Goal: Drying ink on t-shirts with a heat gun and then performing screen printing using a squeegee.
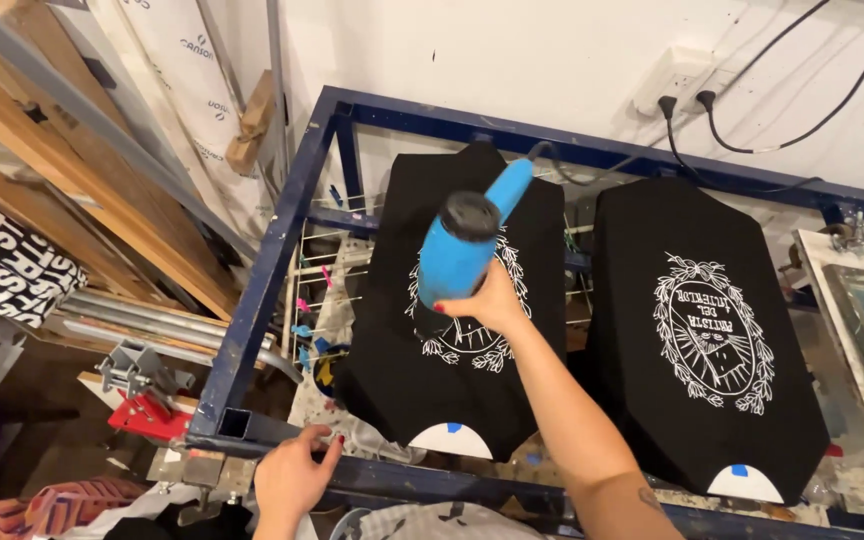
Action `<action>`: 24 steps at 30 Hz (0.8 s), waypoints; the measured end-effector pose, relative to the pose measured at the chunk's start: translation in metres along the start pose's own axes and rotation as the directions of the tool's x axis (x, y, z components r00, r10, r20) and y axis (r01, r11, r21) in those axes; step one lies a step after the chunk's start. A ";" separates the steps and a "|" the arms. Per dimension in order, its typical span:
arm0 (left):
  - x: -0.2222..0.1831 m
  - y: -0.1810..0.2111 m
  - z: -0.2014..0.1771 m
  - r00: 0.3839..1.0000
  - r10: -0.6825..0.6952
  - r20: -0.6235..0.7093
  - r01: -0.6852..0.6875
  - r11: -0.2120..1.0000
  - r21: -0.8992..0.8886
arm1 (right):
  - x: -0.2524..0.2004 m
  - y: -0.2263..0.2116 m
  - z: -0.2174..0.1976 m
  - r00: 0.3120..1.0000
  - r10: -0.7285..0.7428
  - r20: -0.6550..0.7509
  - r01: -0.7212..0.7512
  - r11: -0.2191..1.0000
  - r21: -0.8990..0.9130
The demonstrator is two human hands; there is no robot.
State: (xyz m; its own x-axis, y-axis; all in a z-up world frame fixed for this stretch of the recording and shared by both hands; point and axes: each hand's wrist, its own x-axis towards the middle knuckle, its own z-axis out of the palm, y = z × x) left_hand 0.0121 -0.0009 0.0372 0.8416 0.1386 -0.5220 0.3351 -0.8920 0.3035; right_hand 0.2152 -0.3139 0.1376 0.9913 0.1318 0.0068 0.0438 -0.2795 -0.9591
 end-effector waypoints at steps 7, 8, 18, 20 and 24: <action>0.003 -0.004 0.004 1.000 0.006 -0.004 -0.006 1.000 -0.011 | 0.042 0.015 0.019 0.953 -0.159 -0.258 0.191 0.976 0.102; 0.004 -0.006 0.007 0.999 0.018 -0.033 -0.019 1.000 -0.016 | 0.041 0.001 0.014 0.993 -0.039 -0.110 0.043 0.998 0.034; 0.003 -0.006 0.007 1.000 -0.001 -0.012 0.001 1.000 -0.025 | 0.018 -0.006 -0.007 0.978 -0.090 0.189 0.078 0.994 0.070; 0.004 -0.004 0.002 1.000 -0.003 -0.017 0.002 1.000 -0.011 | 0.023 0.006 -0.008 0.996 -0.092 0.004 0.092 0.996 -0.011; -0.002 0.000 -0.004 1.000 0.011 0.017 -0.011 1.000 -0.013 | 0.007 0.013 -0.017 0.936 -0.327 -0.129 0.335 0.941 0.046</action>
State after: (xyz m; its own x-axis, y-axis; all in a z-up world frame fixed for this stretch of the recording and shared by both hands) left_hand 0.0120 0.0004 0.0417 0.8378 0.1215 -0.5322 0.3317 -0.8876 0.3195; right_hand 0.2250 -0.3323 0.1303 0.9298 0.0923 0.3563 0.3674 -0.1754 -0.9134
